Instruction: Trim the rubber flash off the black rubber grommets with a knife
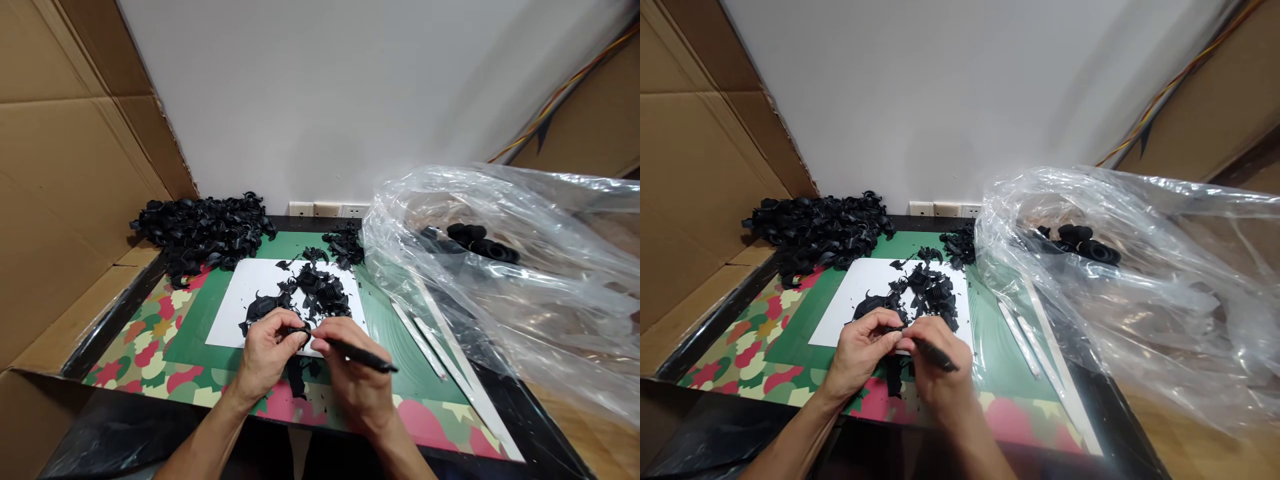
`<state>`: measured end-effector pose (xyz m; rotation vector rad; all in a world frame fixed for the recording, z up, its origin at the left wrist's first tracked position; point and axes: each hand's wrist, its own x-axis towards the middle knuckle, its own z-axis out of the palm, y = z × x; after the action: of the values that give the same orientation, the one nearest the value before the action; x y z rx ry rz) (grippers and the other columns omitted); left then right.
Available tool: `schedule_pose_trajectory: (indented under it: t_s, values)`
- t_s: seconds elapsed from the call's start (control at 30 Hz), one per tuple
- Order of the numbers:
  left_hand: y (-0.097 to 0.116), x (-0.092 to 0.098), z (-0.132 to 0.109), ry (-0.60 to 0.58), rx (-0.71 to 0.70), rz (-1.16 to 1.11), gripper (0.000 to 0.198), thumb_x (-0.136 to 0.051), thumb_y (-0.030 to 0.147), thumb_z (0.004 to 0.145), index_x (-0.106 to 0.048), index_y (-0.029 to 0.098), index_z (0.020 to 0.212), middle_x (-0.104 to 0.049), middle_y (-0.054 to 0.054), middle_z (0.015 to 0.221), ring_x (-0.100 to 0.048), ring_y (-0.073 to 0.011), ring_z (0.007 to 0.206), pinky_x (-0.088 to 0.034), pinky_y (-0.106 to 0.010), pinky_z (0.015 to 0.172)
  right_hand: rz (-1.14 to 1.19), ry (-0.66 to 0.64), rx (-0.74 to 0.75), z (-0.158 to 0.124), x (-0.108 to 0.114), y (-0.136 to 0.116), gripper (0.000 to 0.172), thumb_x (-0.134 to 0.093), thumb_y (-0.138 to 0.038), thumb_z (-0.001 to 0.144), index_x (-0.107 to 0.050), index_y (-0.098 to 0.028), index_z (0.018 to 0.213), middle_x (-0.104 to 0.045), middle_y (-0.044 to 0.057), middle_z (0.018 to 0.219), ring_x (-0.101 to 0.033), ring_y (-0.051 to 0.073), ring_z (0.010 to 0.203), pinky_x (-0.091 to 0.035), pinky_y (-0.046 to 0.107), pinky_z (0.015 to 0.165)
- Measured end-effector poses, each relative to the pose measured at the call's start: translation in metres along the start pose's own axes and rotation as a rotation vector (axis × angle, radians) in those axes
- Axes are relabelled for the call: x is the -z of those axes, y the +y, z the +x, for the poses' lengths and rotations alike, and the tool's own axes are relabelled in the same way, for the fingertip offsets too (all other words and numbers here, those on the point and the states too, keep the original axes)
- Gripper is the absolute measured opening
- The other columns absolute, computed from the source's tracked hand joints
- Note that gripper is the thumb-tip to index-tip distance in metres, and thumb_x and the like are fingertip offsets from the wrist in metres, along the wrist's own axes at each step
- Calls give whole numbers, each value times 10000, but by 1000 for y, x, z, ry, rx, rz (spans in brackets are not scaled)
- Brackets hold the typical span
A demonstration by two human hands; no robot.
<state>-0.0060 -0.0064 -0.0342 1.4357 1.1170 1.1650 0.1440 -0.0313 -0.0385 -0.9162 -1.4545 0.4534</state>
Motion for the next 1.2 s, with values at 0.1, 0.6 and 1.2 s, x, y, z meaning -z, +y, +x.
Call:
schedule_pose_trajectory:
  t_s: [0.1, 0.6, 1.2]
  values:
    - [1, -1, 0, -23, 6, -50, 46, -713, 163, 689, -696, 153, 730, -631, -34, 789, -561, -107, 596, -473, -211, 517, -147, 111, 103, -1, -4, -1, 142, -584, -96, 854, -670, -210, 857, -686, 44, 783, -663, 166, 719, -531, 267, 633]
    - [4, -1, 2, 44, 160, -148, 162, -756, 201, 620, -681, 129, 743, -598, 0, 715, -525, -75, 494, -437, -202, 467, 376, 228, -669, 3, 7, 5, 264, -709, -424, 760, -690, -164, 801, -640, 0, 552, -589, 142, 526, -486, 259, 533]
    - [5, -3, 2, 57, 198, -189, 196, -786, 200, 582, -679, 133, 732, -646, -5, 689, -546, -84, 506, -477, -201, 468, 423, 139, -635, 1, 0, 5, 216, -717, -388, 760, -697, -175, 785, -651, -3, 519, -613, 148, 496, -502, 262, 512]
